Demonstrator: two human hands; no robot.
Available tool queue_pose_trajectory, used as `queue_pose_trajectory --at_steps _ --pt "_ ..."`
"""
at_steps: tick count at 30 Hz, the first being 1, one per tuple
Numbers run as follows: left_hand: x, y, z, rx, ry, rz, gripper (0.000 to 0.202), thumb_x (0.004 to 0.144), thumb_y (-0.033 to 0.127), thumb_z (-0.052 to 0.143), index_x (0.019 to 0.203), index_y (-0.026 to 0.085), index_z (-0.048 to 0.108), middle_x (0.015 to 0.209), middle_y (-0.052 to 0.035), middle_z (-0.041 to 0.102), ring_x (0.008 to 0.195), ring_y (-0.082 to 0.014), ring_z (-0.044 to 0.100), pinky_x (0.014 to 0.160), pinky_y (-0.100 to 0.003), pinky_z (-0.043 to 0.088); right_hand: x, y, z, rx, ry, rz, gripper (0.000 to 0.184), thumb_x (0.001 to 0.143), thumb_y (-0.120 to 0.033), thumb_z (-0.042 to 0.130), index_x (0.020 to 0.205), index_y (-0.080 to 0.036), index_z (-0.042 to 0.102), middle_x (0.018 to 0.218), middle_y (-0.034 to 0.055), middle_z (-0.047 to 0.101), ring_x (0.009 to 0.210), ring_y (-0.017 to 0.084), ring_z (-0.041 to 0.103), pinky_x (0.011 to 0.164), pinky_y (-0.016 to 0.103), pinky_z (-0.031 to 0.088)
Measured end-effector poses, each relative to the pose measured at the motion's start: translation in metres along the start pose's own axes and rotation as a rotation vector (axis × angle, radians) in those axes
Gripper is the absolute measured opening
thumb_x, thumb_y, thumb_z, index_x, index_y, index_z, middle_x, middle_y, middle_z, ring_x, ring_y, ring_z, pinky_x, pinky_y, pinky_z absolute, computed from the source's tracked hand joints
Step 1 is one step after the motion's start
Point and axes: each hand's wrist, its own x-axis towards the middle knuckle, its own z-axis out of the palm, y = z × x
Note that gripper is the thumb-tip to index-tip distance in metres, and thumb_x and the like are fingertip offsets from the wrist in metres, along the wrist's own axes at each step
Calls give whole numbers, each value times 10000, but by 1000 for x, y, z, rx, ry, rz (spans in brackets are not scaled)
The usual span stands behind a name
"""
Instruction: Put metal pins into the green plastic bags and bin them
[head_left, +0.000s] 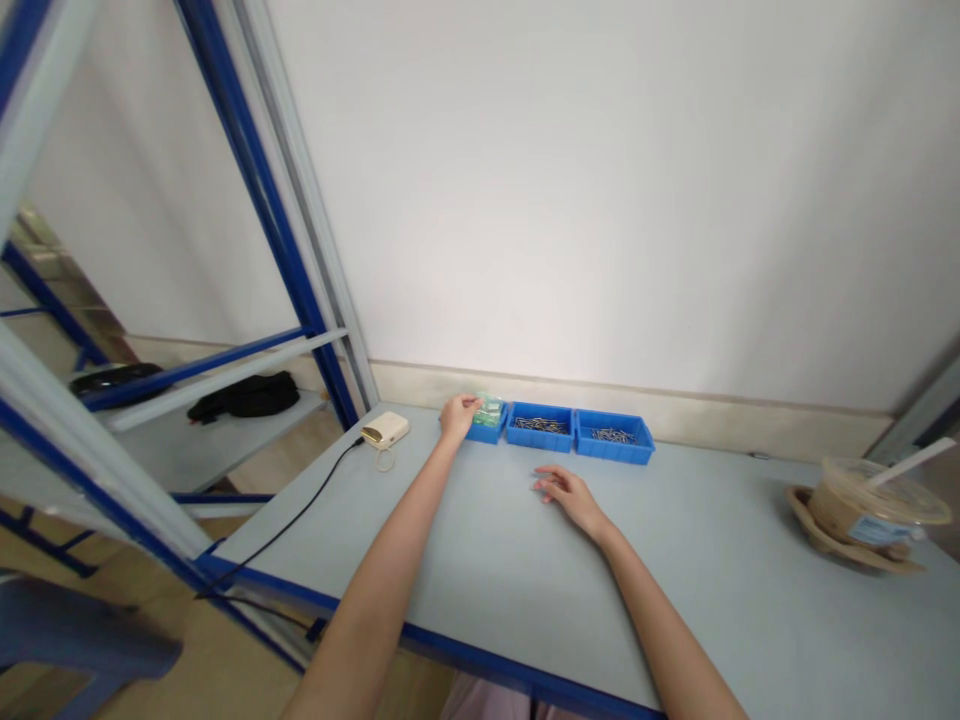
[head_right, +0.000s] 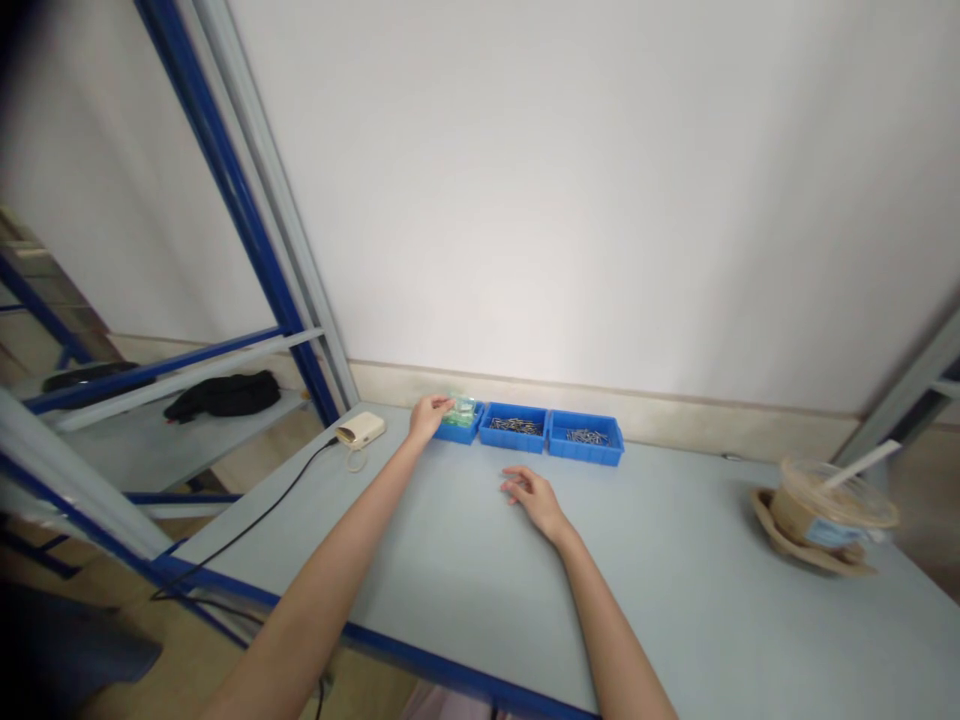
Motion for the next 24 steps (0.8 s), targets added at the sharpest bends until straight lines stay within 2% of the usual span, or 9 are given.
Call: queue_pose_trajectory --at_steps 3,5,7,10,12,15,18,21,24 --pt "6 1 -1 121 35 5 226 678 252 678 878 154 642 904 -94 647 981 -256 542 862 -357 371 1 4 -2 -12 -19 -7 348 720 -377 571 974 -140 605 847 71 658 638 144 600 727 324 456" --pt "-2 4 -1 189 94 39 418 667 213 689 1066 162 574 1053 -115 594 1090 -278 460 924 -393 310 2 7 -2 3 -27 -7 362 720 -391 568 972 -133 603 843 74 659 641 145 604 730 323 461" --pt "-14 8 -3 293 197 131 541 724 252 644 1220 163 448 1158 -132 520 1123 -275 418 937 -396 290 2 8 0 -12 8 -11 357 730 -385 546 974 -128 595 816 69 659 618 141 596 725 325 461" --pt "-37 9 -15 396 367 250 447 832 335 501 1223 140 410 1162 -136 492 1080 -258 431 916 -377 303 -5 5 4 -105 117 -42 317 750 -348 491 955 -129 596 765 56 654 605 145 581 712 325 453" --pt "-55 2 -24 386 431 269 372 867 340 429 1176 135 437 1143 -131 498 1062 -252 437 905 -370 309 -15 3 6 -162 196 -68 296 755 -326 462 933 -136 603 769 57 650 666 164 588 727 328 450" --pt "-85 -19 -33 358 440 297 328 876 323 399 1140 135 453 1113 -123 509 1059 -253 436 898 -372 312 -38 3 5 -288 343 -99 270 750 -269 426 901 -152 616 880 76 642 827 190 583 802 344 435" --pt "-108 -42 -35 339 409 291 329 860 306 412 1128 117 451 1095 -130 511 1038 -266 446 876 -384 331 -64 6 6 -541 384 -159 274 745 -216 428 932 -176 623 1031 79 601 994 205 525 907 373 381" --pt "-116 -55 -35 306 408 245 320 834 267 430 1111 106 454 1089 -142 508 1040 -280 447 867 -398 344 -80 7 13 -775 345 -198 310 766 -216 456 1045 -191 589 1141 80 548 1101 208 457 972 383 330" --pt "-111 -58 -35 252 415 195 336 811 249 442 1114 103 456 1109 -154 504 1061 -298 443 875 -422 348 -83 4 21 -929 334 -180 344 796 -234 458 1122 -166 546 1220 103 498 1167 216 404 997 380 306"
